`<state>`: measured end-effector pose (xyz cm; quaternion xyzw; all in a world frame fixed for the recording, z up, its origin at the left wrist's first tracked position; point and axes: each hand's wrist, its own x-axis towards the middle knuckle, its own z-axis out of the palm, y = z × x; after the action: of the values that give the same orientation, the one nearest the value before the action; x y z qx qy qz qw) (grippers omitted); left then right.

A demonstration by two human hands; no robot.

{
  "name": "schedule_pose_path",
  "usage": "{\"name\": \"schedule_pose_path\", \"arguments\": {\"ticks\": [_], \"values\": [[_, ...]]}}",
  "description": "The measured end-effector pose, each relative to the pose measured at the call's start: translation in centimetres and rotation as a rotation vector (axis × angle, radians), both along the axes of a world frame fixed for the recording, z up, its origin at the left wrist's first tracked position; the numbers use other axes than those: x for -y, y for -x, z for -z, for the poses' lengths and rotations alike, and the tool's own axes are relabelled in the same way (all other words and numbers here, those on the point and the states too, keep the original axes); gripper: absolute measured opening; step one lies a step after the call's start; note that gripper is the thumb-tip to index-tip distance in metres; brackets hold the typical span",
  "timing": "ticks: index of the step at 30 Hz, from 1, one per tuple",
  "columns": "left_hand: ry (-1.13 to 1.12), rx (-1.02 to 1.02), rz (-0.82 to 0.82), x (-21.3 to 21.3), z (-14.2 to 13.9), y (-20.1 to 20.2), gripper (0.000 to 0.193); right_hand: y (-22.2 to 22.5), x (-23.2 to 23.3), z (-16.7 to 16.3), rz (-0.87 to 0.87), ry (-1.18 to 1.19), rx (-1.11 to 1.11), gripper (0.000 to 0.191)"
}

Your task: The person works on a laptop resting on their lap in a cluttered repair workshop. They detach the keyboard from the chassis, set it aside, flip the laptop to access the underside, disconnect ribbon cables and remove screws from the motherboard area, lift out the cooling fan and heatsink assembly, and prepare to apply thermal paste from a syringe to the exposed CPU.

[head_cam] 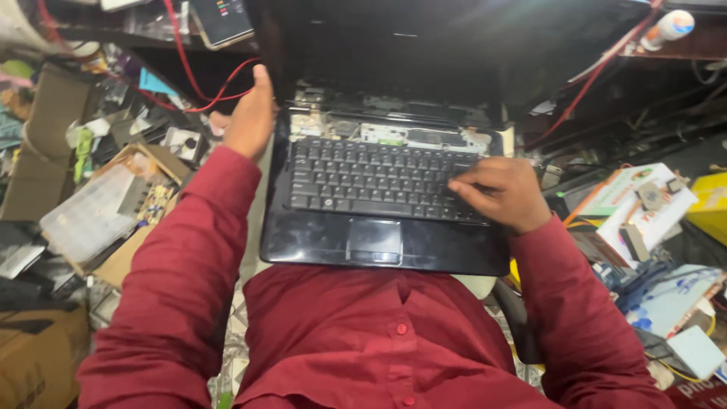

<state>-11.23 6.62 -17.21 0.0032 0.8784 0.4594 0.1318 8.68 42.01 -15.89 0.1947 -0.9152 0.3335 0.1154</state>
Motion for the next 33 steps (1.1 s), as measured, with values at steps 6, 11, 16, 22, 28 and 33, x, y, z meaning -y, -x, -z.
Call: {"name": "schedule_pose_path", "arguments": {"ticks": [6, 11, 16, 22, 28, 33], "values": [[0.039, 0.017, -0.010, 0.3, -1.7, -0.9, 0.085, 0.0, 0.4, 0.6, 0.063, -0.085, 0.031, 0.009], [0.019, 0.014, 0.004, 0.7, -2.1, -1.1, 0.086, -0.1, 0.7, 0.7, 0.086, -0.071, 0.044, 0.009], [-0.148, -0.023, 0.009, 1.0, -1.4, -0.7, 0.085, -0.1, 0.9, 0.9, 0.082, -0.064, 0.048, 0.008], [-0.110, -0.134, 0.052, 1.4, -0.6, -0.1, 0.082, 0.1, 1.2, 1.2, 0.092, -0.070, 0.051, 0.008], [0.038, -0.183, -0.030, 2.6, 0.0, -0.4, 0.072, -3.2, 3.6, -1.8, 0.193, -0.306, -0.096, 0.011], [-0.050, -0.407, -0.018, 4.2, -1.4, -2.3, 0.039, -9.8, 7.3, -3.9, 0.062, -0.454, 0.055, 0.024]]}}
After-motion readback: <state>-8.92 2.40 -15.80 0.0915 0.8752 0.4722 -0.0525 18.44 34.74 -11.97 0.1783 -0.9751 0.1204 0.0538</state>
